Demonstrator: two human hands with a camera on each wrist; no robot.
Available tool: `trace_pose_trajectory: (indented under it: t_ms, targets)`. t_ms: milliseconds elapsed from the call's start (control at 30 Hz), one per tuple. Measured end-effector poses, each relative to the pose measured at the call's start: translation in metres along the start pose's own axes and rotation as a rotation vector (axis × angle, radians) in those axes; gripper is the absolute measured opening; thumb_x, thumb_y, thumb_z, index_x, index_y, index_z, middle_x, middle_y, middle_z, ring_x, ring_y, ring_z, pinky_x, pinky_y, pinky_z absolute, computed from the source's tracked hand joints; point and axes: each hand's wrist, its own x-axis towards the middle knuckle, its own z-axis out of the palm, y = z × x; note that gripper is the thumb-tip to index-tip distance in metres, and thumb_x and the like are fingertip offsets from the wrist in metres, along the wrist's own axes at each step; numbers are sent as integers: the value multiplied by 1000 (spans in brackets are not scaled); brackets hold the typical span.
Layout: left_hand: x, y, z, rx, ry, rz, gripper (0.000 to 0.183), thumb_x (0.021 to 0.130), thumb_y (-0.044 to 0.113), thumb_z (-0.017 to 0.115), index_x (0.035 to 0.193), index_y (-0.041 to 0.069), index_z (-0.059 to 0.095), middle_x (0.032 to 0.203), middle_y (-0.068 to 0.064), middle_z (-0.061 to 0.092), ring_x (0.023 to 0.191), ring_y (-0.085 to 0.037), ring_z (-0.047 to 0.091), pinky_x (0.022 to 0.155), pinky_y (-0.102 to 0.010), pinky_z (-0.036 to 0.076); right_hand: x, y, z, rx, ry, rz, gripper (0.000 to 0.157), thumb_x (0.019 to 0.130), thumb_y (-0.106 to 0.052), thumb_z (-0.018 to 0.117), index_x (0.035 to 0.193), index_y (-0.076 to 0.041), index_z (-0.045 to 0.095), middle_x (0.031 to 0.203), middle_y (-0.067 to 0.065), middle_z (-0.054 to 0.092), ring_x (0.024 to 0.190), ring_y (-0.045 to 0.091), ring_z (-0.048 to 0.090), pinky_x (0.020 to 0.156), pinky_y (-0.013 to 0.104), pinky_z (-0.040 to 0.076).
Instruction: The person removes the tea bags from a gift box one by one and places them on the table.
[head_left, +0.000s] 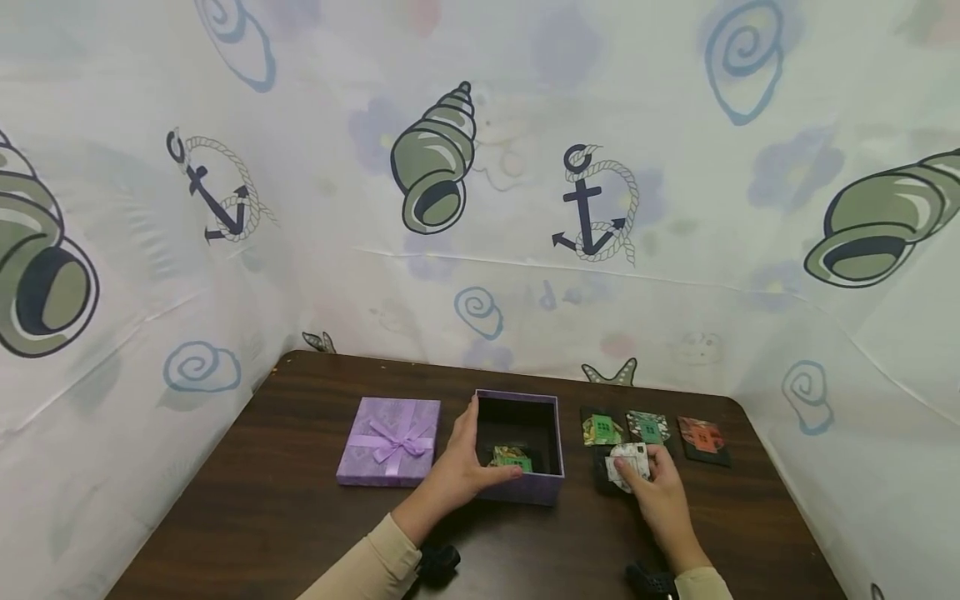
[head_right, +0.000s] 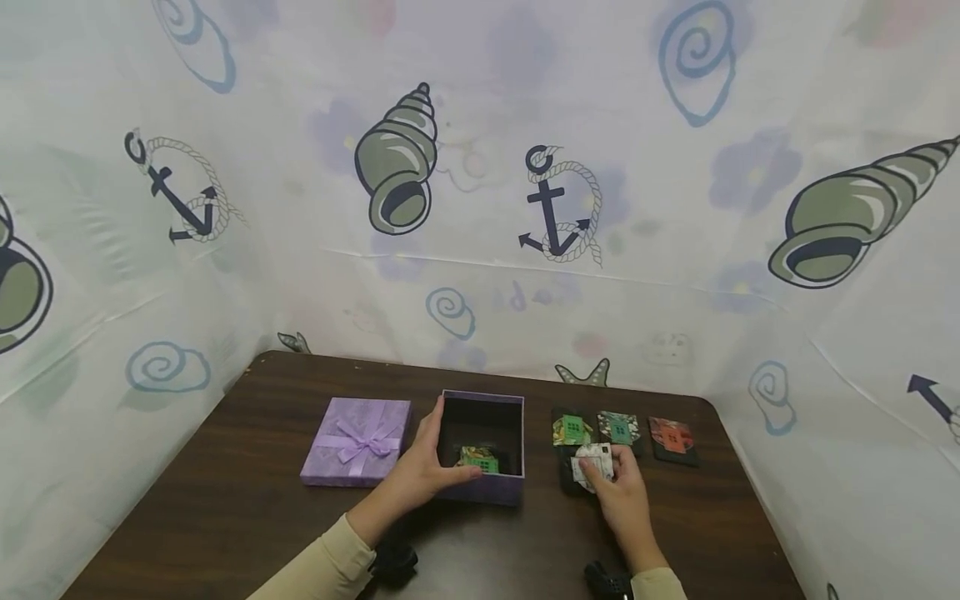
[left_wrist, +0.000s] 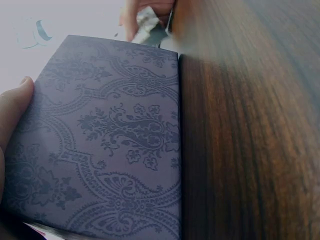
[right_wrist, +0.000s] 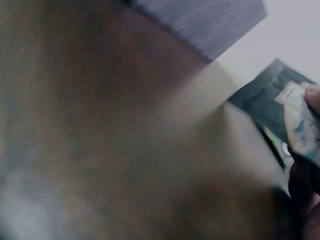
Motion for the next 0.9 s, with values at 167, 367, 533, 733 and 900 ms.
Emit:
trace_pose_trajectory:
  t_ms: [167, 367, 533, 733, 900]
  targets:
    - [2, 1, -2, 6, 11, 22, 143, 80, 56, 95, 178, 20, -2, 183, -19, 9, 166, -47, 21, 126, -73, 31, 2, 2, 5, -178, 15, -37, 46, 101, -29, 82, 126, -4, 52, 101, 8, 72, 77, 9, 65, 67, 27, 55]
    - [1, 2, -1, 3, 0, 14, 143, 79, 54, 96, 178, 21, -3, 183, -18, 9, 167, -45, 21, 127, -71, 30, 2, 5, 5, -367, 105, -43, 52, 98, -26, 85, 133, -5, 53, 104, 13, 63, 77, 11, 55, 65, 26, 48]
    - [0, 3, 0, -6, 5, 14, 141, 80, 52, 96, 178, 21, -2, 184, -18, 9, 167, -45, 21, 127, -71, 30, 3, 4, 4, -448, 107, -80, 59, 96, -17, 87, 139, -6, 48, 98, 11, 48, 73, 17, 45, 64, 29, 39]
    - [0, 3, 0, -19, 4, 11, 140, 81, 52, 96, 178, 23, -2, 184, -17, 8, 167, -45, 19, 127, -73, 29, 5, 3, 2, -647, 89, -157, 19, 94, -23, 89, 92, -14, 73, 85, 7, 59, 83, 24, 47, 75, 37, 33]
    - [1, 1, 0, -18, 8, 13, 140, 81, 52, 96, 178, 23, -1, 184, -18, 8, 167, -46, 19, 127, -73, 29, 6, 4, -1, -683, 57, -162, 15, 94, -29, 88, 90, -18, 78, 81, 3, 55, 78, 21, 44, 74, 35, 32]
